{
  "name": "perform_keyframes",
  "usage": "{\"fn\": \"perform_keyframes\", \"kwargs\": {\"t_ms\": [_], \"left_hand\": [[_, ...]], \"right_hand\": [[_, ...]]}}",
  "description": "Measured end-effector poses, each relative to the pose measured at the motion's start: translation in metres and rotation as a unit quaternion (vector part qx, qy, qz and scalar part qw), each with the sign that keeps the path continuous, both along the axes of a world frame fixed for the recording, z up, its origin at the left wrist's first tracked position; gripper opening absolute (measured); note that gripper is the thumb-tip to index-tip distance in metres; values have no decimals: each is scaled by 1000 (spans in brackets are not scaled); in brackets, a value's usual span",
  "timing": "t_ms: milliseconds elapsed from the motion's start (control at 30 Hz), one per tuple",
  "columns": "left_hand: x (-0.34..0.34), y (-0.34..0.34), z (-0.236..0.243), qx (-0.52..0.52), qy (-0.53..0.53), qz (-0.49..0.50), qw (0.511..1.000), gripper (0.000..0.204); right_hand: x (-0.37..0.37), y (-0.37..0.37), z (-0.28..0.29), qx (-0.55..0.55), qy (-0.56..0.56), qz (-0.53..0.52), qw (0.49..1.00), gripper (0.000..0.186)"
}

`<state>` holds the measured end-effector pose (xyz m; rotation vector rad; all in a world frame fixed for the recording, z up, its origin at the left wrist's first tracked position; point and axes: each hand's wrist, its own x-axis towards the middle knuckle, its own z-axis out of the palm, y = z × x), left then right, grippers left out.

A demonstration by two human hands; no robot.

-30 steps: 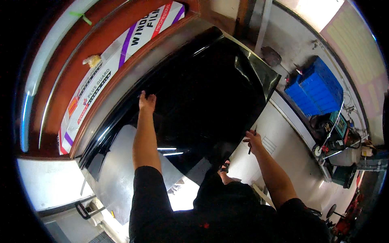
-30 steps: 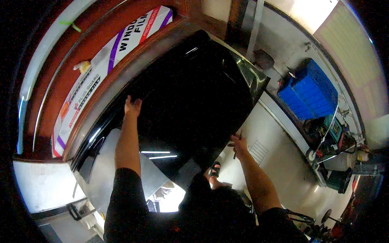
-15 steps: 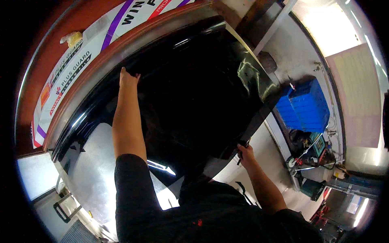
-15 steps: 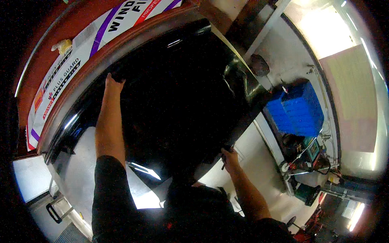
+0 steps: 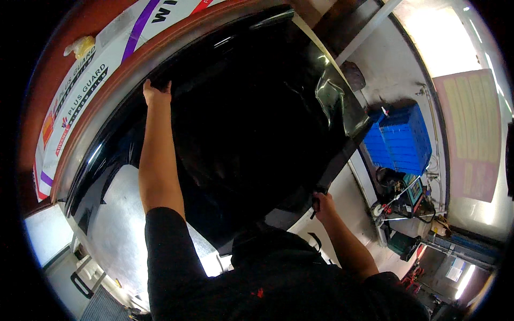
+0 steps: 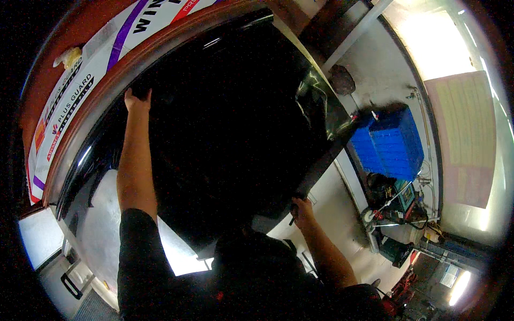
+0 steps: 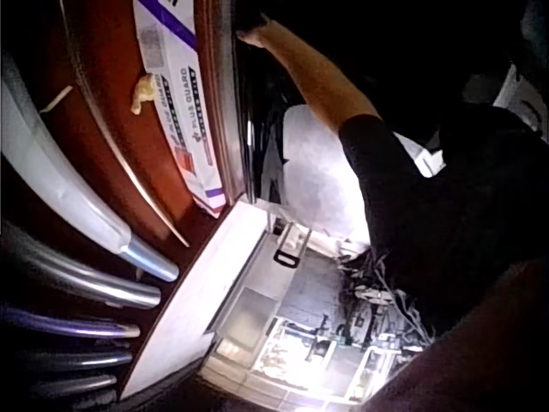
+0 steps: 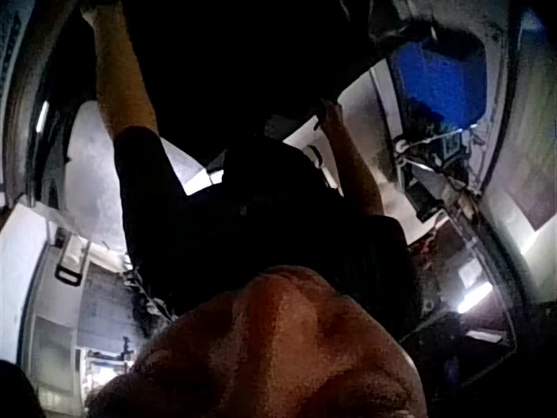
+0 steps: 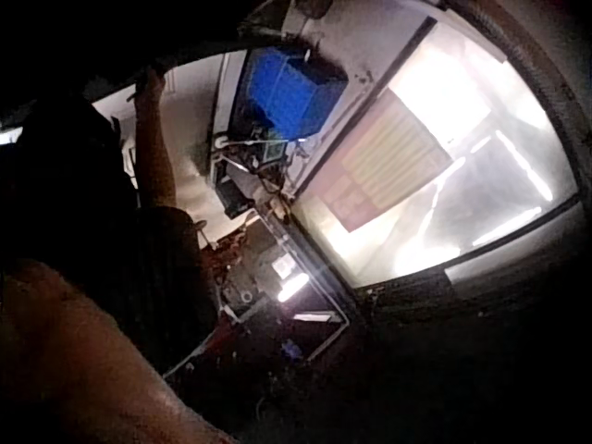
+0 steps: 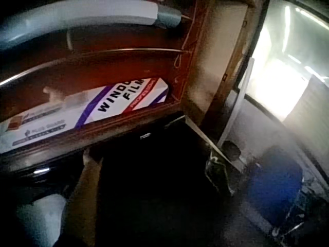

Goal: The person applies a black tint film to a car window. They position the film on the glass, use a squeegee to smooth it out, and trim the edges with a knife. The person then moves to a workbench to continue trimming and smoothing the film.

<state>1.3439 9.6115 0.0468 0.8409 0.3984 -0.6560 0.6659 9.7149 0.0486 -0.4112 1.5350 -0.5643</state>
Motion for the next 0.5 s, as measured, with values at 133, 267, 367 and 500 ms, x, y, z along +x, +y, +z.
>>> {"fn": "perform_keyframes", "kwargs": {"t_ms": [133,267,367,500], "left_hand": [[-3,-6,15,27,9,18,999,61],[8,-24,18,3,13,89,996,50],[10,-22,15,7,-58,53,997,55],[-11,2,-12,45,-95,-31,994,62]], "right_hand": [[-6,-2,3,-6,11,-22,1000,12],[-1,-21,9,-12,-20,20,1000,14],[-6,-29,11,20,-30,74,997,15],[-49,-45,-9,66,29,235,969,14]]}}
